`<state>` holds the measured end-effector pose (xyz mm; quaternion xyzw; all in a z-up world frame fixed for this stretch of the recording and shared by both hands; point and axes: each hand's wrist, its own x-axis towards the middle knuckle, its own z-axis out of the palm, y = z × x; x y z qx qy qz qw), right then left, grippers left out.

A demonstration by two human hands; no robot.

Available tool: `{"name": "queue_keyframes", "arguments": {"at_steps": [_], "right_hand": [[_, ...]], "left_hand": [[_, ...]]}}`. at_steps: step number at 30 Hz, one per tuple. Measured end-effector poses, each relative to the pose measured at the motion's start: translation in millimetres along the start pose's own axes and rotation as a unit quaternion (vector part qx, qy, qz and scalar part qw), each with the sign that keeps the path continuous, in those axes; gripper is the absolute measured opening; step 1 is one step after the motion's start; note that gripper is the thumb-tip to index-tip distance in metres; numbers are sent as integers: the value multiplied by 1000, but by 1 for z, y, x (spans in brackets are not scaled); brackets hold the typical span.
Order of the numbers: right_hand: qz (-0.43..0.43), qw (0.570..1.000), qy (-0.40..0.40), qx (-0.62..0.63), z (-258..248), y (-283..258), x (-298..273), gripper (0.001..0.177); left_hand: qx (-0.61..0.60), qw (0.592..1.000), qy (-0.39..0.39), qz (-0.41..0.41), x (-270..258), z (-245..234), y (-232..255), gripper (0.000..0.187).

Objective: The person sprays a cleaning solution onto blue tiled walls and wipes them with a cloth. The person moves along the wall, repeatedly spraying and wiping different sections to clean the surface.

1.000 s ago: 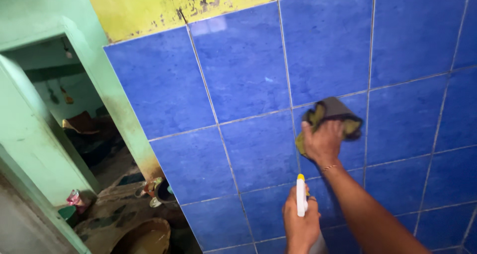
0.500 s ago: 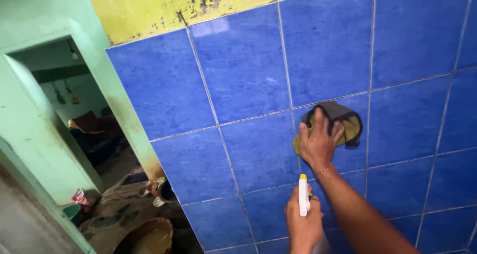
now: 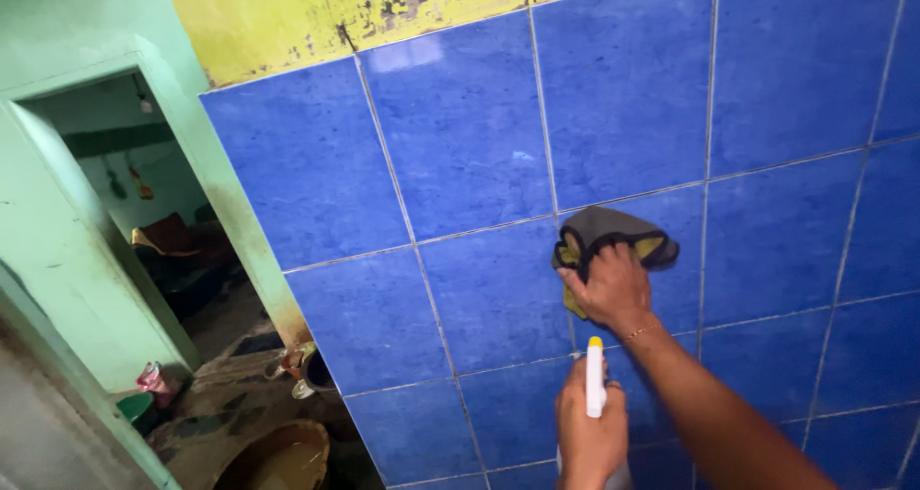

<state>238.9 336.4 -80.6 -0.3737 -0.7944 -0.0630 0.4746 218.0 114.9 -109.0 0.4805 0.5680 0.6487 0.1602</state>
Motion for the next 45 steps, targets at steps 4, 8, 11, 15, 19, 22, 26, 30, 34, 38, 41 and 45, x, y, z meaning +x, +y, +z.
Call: {"name": "queue_keyframes", "arguments": {"at_steps": [4, 8, 11, 15, 19, 22, 26, 30, 34, 38, 41, 45], "right_hand": [[32, 985, 167, 15, -13, 34, 12, 74], [137, 972, 188, 10, -36, 76, 20, 78], [264, 941, 201, 72, -56, 106, 19, 77], [264, 921, 268, 97, -68, 119, 26, 75], [200, 939, 271, 63, -56, 99, 27, 73], [114, 972, 203, 22, -40, 61, 21, 72], [35, 997, 61, 17, -28, -8, 9, 71], [-42, 998, -46, -5, -28, -51, -1, 58], [-76, 992, -95, -16, -27, -37, 2, 49], [-45, 997, 29, -48, -35, 20, 11, 52], [37, 980, 188, 48, -52, 66, 14, 75], [138, 964, 212, 85, -70, 104, 11, 79]], "left_hand": [[44, 997, -10, 69, -1, 17, 0, 24], [-1, 997, -9, 77, 1, 34, 1, 28], [-8, 998, -21, 54, -6, 48, 8, 27], [-54, 996, -42, -62, -12, 51, 23, 35], [-61, 989, -50, -125, -17, 50, 31, 30], [3, 1000, 1, 14, -16, 50, 31, 34], [16, 1000, 17, -4, -16, 43, 20, 36], [12, 997, 48, 55, -13, 38, 13, 38], [21, 999, 41, 27, -14, 42, 11, 40], [44, 997, 47, 43, -14, 58, 14, 31], [35, 999, 33, 19, -16, 72, 17, 29], [25, 997, 29, 62, -22, 83, 22, 26]]}}
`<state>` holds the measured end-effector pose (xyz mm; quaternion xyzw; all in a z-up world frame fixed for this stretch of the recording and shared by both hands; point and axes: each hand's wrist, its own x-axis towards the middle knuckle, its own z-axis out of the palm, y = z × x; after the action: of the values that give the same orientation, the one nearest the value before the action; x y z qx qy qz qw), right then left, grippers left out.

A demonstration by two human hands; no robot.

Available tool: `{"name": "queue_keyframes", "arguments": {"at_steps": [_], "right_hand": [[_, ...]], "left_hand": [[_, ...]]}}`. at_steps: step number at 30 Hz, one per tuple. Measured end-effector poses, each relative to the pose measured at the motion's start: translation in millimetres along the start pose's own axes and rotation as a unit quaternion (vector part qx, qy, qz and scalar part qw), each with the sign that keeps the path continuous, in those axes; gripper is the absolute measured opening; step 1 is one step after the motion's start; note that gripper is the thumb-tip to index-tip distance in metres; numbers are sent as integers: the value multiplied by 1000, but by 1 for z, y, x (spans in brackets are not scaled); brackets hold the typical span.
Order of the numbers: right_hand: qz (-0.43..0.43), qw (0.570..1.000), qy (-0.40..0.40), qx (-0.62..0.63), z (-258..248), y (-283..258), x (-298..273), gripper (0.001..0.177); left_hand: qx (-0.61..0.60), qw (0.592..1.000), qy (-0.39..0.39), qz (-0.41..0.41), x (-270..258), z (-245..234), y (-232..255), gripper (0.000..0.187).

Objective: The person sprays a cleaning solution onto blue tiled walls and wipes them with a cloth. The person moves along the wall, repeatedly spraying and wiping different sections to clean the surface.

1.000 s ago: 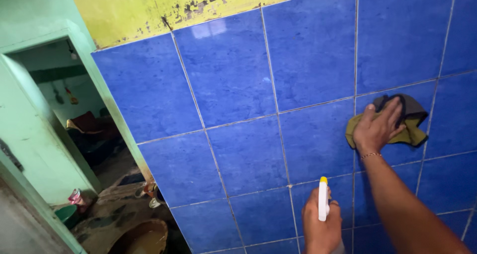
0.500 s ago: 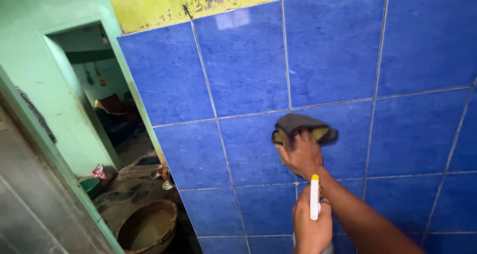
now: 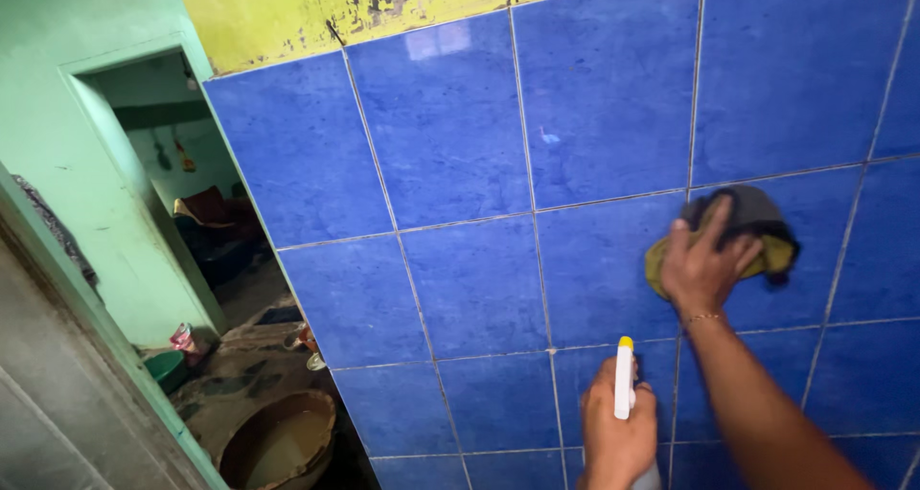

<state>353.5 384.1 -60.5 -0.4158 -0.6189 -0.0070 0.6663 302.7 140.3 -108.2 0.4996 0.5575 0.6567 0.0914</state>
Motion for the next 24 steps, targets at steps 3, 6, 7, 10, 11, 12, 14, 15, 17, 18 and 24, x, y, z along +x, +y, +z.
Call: {"name": "queue_keyframes", "arguments": {"at_steps": [3, 6, 7, 10, 11, 12, 14, 15, 17, 18, 24], "right_hand": [[39, 999, 4, 6, 0, 2, 0, 79], [11, 1000, -9, -13, 15, -18, -11, 78], [-3, 1000, -15, -19, 20, -27, -15, 77], [-12, 997, -73, -28, 43, -71, -41, 78], [-20, 995, -91, -26, 51, -90, -51, 77], [-29, 993, -108, -23, 58, -110, -61, 76], [-34, 985, -166, -21, 71, -152, -83, 75], [-30, 978, -203, -22, 78, -171, -94, 75], [-59, 968, -241, -37, 88, -205, -112, 73], [-92, 965, -240, -49, 92, -220, -120, 72], [-224, 956, -183, -48, 106, -251, -148, 63]], "left_hand": [[-38, 996, -22, -81, -5, -6, -2, 29], [-84, 983, -27, -163, -7, -22, -13, 31], [-97, 978, -27, -183, -7, -29, -17, 31], [-3, 999, 40, 15, -4, -58, -35, 29], [-1, 999, 45, 10, -4, -69, -40, 29], [1, 999, 49, 5, -5, -81, -45, 29], [9, 998, 61, -13, -9, -107, -51, 30], [14, 998, 64, -25, -11, -120, -53, 30], [28, 996, 69, -48, -14, -144, -55, 30], [37, 995, 70, -60, -16, -155, -55, 28], [67, 993, 80, -63, -17, -196, -57, 31]]}}
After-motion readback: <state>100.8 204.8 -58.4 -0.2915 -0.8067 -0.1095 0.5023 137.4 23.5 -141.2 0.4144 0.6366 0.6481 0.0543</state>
